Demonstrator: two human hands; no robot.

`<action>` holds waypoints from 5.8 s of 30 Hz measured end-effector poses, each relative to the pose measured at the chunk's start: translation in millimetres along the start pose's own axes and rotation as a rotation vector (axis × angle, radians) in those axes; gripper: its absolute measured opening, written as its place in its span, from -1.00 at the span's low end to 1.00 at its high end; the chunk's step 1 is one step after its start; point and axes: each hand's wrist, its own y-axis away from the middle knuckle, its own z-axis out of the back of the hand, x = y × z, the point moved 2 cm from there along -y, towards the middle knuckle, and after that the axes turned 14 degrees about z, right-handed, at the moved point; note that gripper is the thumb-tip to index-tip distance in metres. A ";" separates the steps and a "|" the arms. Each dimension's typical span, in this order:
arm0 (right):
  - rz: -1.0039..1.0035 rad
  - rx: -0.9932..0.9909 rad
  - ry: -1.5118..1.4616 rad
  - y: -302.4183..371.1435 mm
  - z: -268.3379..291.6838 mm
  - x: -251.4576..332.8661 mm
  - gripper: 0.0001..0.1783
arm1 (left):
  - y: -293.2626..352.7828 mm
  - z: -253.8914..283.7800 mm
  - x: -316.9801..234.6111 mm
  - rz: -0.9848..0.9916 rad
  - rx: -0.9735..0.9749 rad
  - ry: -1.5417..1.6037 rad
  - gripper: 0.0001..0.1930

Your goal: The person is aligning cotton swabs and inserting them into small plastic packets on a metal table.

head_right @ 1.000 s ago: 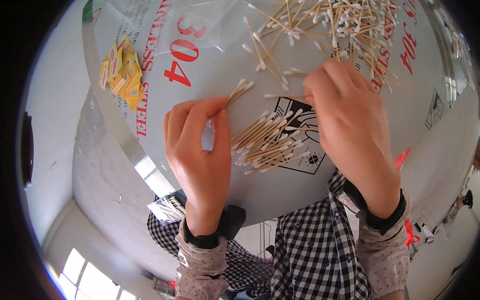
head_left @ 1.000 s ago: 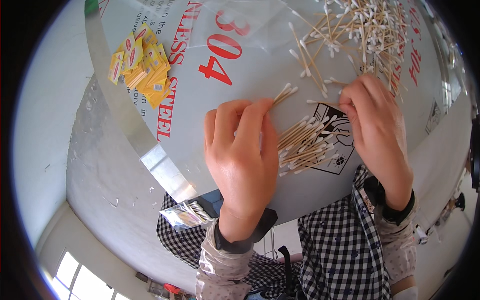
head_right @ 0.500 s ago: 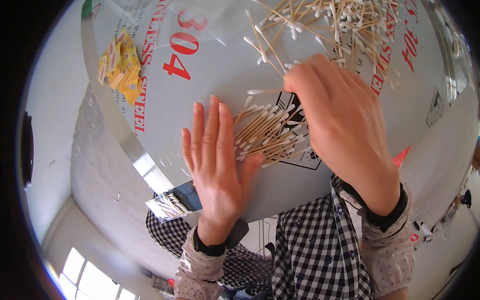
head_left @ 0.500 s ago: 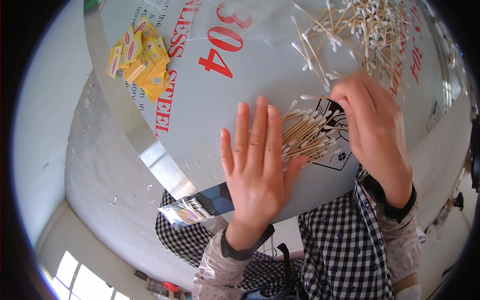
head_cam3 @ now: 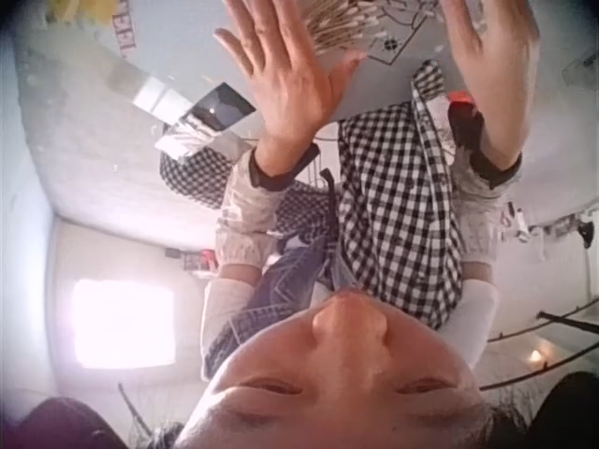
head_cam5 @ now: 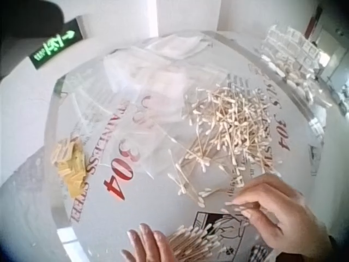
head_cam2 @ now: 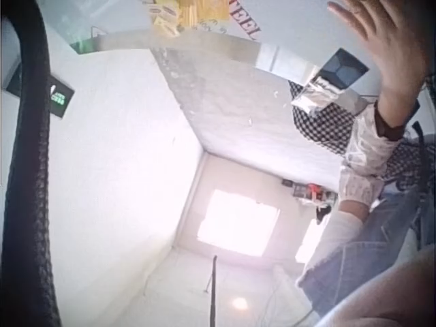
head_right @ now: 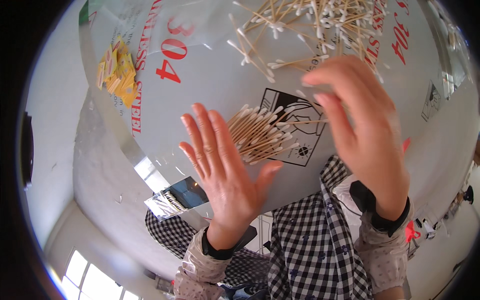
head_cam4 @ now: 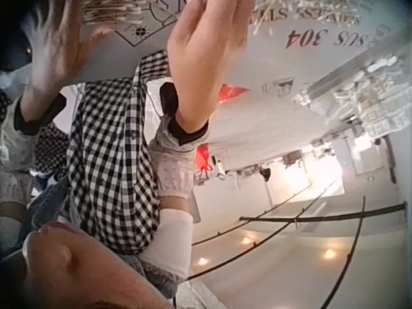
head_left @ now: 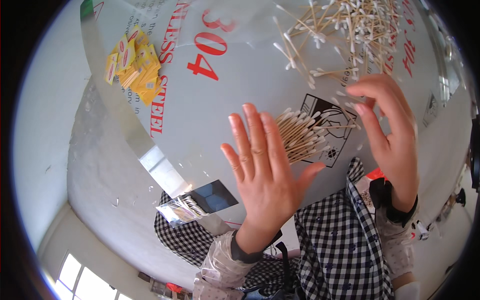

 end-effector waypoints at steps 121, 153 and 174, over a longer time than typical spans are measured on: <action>-0.020 0.010 -0.172 19.5 -5.9 5.3 -0.77 | 11.9 -1.6 15.0 0.095 -0.155 0.466 -0.75; 0.028 0.072 -0.151 36.2 -29.6 8.3 -0.78 | -13.0 14.5 4.7 -0.075 -0.048 0.346 -0.73; -0.081 -0.099 -0.209 22.5 -35.0 12.2 -0.72 | 1.9 0.8 18.9 0.256 -0.334 1.035 -0.45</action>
